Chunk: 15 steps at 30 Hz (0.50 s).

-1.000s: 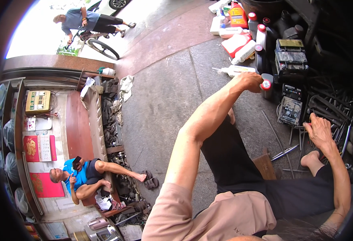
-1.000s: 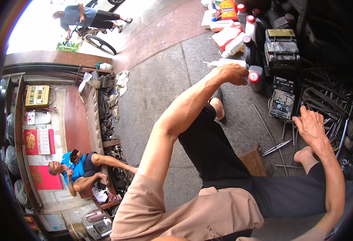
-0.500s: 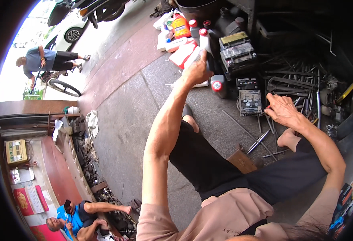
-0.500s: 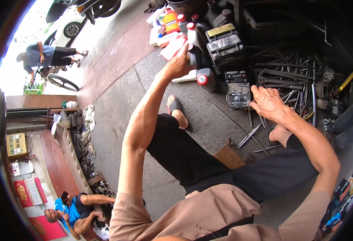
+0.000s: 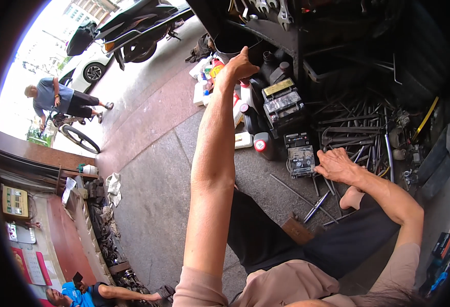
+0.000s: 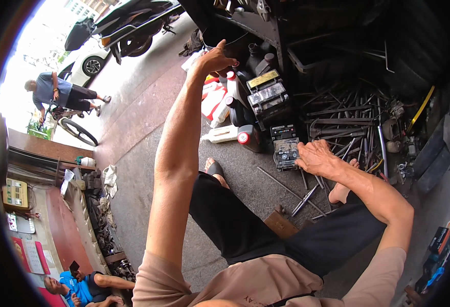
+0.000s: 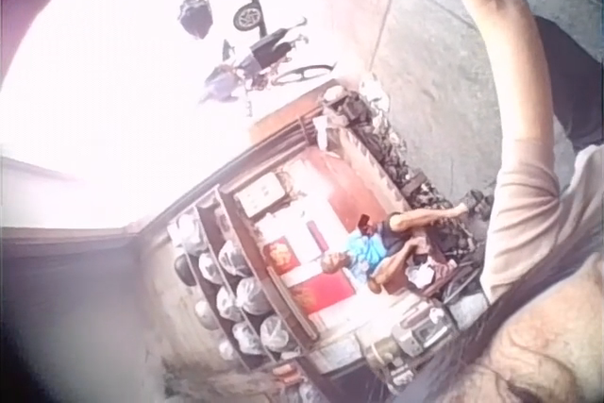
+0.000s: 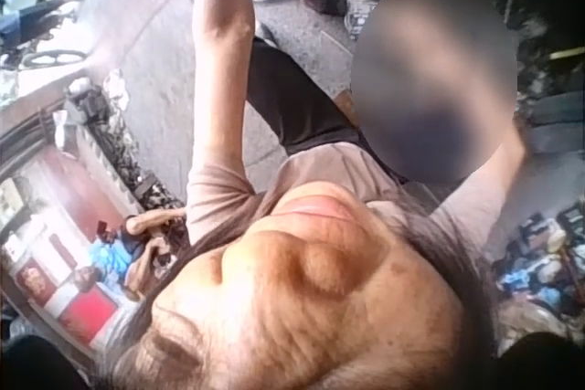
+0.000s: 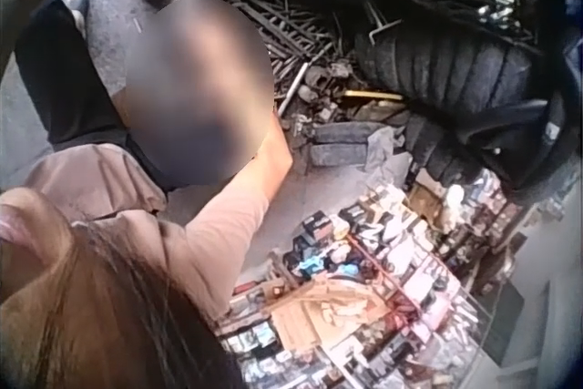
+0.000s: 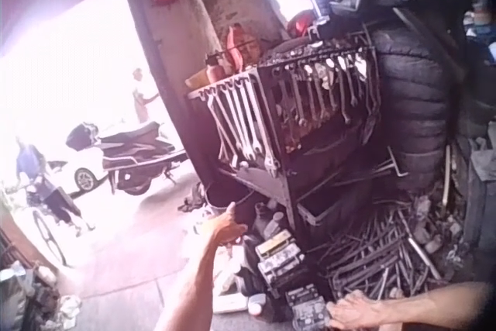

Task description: Using a screwdriver to work on a small electronic circuit board or component.

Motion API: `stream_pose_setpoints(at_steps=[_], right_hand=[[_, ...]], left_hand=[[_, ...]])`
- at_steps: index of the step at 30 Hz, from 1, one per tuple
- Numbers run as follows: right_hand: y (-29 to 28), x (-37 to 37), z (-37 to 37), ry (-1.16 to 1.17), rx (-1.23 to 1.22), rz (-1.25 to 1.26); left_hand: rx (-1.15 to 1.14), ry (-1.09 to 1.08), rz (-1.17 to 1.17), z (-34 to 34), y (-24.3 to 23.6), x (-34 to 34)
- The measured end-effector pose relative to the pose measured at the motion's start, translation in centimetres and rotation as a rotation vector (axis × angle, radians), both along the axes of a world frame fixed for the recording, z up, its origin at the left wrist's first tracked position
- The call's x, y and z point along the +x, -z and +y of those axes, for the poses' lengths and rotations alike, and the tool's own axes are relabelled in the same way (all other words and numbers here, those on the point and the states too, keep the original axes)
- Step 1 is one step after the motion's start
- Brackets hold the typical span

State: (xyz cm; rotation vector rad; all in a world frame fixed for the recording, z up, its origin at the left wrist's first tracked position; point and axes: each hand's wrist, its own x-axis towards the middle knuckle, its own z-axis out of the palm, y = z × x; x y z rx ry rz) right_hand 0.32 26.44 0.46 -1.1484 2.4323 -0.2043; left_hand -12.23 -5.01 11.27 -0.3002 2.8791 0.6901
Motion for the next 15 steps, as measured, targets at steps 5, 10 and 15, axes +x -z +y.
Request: stream_pose_setpoints(at_steps=[5, 10, 15], right_hand=[[1.6, 0.1, 0.7, 0.044, -0.128, 0.093], [3.8, -0.7, 1.7, 0.022, -0.334, 0.184], [1.5, -1.2, 1.5, 0.082, -0.083, 0.073]], left_hand=[[0.030, 0.135, 0.025, 0.6, 2.4, 0.9], [0.010, 0.563, -0.199, 2.9, 7.9, 6.8], [-0.134, 0.707, -0.409, 4.4, 11.0, 14.2]])
